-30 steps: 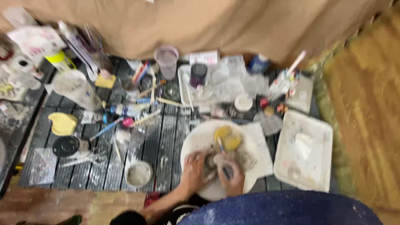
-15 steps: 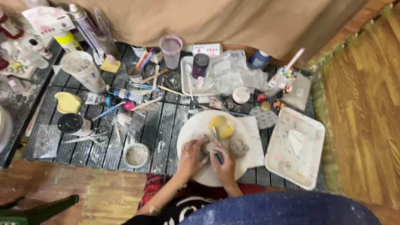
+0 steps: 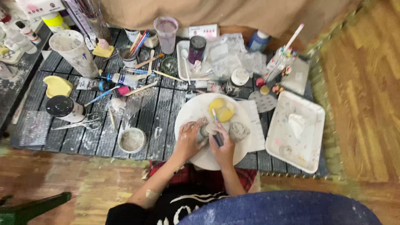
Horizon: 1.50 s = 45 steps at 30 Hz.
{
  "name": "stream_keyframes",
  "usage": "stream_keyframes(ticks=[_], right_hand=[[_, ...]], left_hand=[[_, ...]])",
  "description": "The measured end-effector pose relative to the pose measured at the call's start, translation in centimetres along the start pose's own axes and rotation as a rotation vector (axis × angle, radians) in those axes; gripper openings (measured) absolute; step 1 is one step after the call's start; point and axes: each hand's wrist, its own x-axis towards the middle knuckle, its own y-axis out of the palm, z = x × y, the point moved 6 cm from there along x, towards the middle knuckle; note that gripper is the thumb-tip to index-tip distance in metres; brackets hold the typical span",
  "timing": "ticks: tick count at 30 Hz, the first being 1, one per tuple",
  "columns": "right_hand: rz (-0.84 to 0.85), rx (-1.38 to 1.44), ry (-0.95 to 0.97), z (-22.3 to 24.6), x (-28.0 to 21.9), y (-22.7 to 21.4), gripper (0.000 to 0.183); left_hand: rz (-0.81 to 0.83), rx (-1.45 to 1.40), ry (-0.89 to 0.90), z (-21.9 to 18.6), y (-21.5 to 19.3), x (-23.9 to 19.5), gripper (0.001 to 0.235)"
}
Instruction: The person kneads and shapes a lump of white clay on a rotating turntable. They repeatedly roll, press, and smooth the material with both hands to form a rounded shape.
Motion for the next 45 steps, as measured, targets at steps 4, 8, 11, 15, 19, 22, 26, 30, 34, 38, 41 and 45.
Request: stream_keyframes(ticks=[4,8,11,15,19,22,26,30,34,38,41,45], right_hand=[[0.030,0.066,0.080,-0.6,-0.3,-0.1,0.026],[0.061,0.089,0.101,-1.6,-0.3,-0.7,0.026],[0.133,0.204,0.204,-3.6,-1.1,-0.9,0.025],[0.059,0.060,0.287,-5.0,-0.9,-2.2,0.032],[0.042,0.002,0.284,-3.7,-2.0,-0.9,0.026],[-0.003,0.003,0.169,-2.4,-0.8,-0.4,0.027],[-0.067,-0.065,0.260,-5.9,0.3,-1.5,0.037],[-0.048,-0.081,0.620,-5.8,-3.0,-3.3,0.029],[0.021,-0.134,-0.016,0.2,2.0,-2.3,0.029],[0.045,0.010,0.143,-1.8,-0.1,-3.1,0.026],[0.089,0.133,0.096,-3.1,0.6,-3.2,0.025],[0.199,0.219,0.087,-4.1,1.2,-2.9,0.028]], left_hand=[[-0.008,0.052,-0.039,-0.2,-0.3,-0.2,0.073],[0.041,0.024,-0.079,-0.3,-0.1,-0.2,0.077],[0.012,-0.028,-0.074,-0.3,-0.1,-0.3,0.075],[-0.080,0.132,-0.035,-3.6,0.2,-1.3,0.082],[0.064,0.072,-0.047,-2.1,0.4,0.2,0.076],[0.051,-0.044,-0.018,-0.5,0.1,1.0,0.075],[0.037,0.165,-0.024,2.5,3.5,0.3,0.078],[0.013,0.038,-0.033,-0.1,3.2,-2.5,0.073],[0.010,-0.014,-0.119,-1.9,-0.2,1.1,0.082],[-0.037,-0.101,-0.068,-2.7,-0.3,-0.5,0.087],[-0.081,-0.109,-0.009,-2.6,-0.1,-0.1,0.088],[0.017,-0.130,-0.072,-1.8,0.4,-0.1,0.086]])
